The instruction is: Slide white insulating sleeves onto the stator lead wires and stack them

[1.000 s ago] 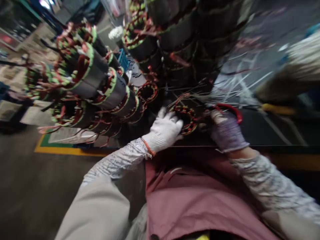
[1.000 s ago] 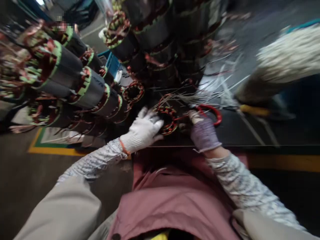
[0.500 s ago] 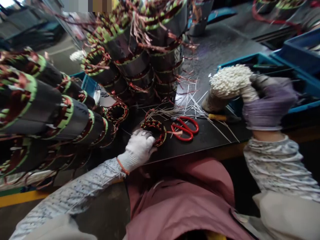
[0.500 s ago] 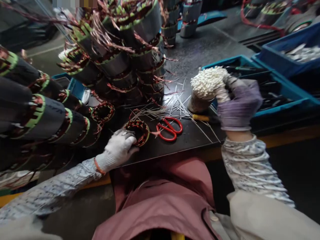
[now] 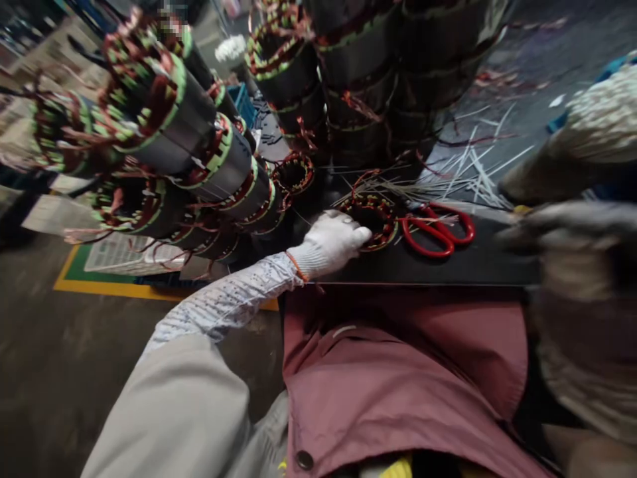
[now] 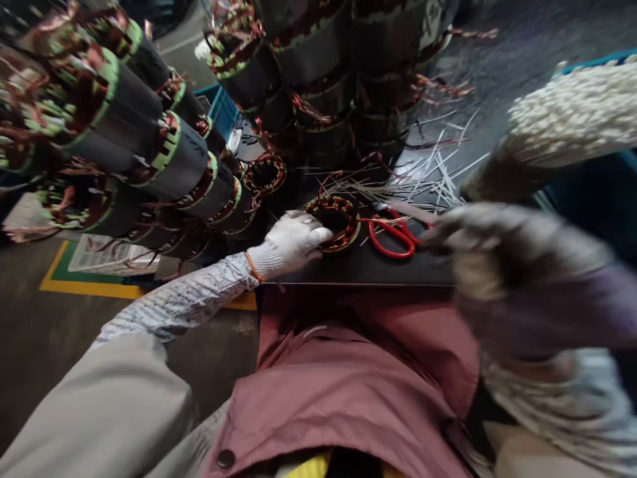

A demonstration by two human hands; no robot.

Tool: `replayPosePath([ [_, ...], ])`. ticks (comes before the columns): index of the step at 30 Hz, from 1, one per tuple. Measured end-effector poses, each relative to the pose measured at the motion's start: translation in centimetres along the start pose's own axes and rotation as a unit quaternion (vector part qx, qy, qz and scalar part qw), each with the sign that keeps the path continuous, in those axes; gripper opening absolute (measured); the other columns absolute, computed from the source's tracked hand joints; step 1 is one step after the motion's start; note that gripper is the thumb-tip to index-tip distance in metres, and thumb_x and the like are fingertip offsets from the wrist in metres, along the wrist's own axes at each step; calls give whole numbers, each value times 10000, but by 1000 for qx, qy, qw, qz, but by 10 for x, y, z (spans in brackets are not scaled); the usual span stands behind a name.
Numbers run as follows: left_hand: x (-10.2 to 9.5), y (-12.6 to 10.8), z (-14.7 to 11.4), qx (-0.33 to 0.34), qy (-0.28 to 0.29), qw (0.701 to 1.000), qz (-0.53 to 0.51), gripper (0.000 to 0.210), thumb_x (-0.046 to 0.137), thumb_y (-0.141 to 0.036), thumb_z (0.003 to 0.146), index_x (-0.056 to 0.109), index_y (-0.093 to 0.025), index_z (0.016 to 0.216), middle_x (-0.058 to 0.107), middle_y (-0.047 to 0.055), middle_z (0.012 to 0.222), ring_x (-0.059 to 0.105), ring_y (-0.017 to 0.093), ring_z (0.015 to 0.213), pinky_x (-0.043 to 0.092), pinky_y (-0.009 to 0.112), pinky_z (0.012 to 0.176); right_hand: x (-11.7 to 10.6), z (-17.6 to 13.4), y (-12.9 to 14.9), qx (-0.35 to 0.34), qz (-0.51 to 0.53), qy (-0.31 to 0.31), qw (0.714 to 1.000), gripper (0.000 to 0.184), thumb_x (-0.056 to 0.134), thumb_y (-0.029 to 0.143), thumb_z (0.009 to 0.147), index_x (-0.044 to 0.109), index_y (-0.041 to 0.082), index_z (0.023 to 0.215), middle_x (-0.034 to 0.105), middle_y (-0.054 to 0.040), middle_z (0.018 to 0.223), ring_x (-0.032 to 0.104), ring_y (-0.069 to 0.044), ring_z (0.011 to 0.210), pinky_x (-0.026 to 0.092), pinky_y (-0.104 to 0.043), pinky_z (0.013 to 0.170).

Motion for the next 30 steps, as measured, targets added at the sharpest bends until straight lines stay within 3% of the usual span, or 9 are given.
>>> replayPosePath([
  [3,5,-14,4,-40,-44,997,-53,324,749,-327,918,714,-257,1231,772,62,1196,693,251,1152,476,436,1062,21,-36,30,-89,29,78,993,230,590,159,971,697,303,1116,765,-46,1087,754,-155,940,639,-251,761],
  [5,10,-19,5,-66,-65,992,-82,297,722,-337,942,710,-278,1233,768,41,1223,687,243,1169,470,438,1068,29,-61,39,-121,39,104,986,329,589,50,927,681,258,1164,758,-70,1186,753,-166,1065,643,-245,858],
  [10,12,-21,6,-51,-63,994,-70,500,737,-298,933,594,-248,1410,735,78,1302,666,252,1244,425,484,1149,33,-100,28,-85,55,132,986,367,588,-21,892,681,195,1174,756,-105,1218,706,-178,1218,586,-279,1061],
  [14,12,-16,9,-41,-56,995,-73,598,750,-301,921,542,-208,1473,760,95,1202,703,258,1178,425,491,1170,40,-105,19,-47,61,127,989,337,609,31,911,701,237,1161,783,-67,1147,754,-169,1100,632,-249,965],
  [20,19,-11,12,-26,-76,994,-80,593,742,-317,921,545,-196,1467,758,100,1203,701,264,1178,355,510,1241,52,-84,15,5,72,86,994,252,630,91,920,707,248,1101,792,-61,1117,777,-192,1021,665,-269,891],
  [30,17,-9,13,-16,-74,993,-91,548,754,-309,915,581,-213,1426,769,94,1185,713,255,1142,407,500,1201,30,-105,28,68,72,59,993,432,638,39,902,694,300,1242,787,-20,1145,765,-185,1067,662,-275,926],
])
Point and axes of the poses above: each hand's wrist, its own z-axis towards the middle knuckle, its own x-axis out of the palm, y = z × x, the point moved 4 cm from there along z, towards the middle knuckle
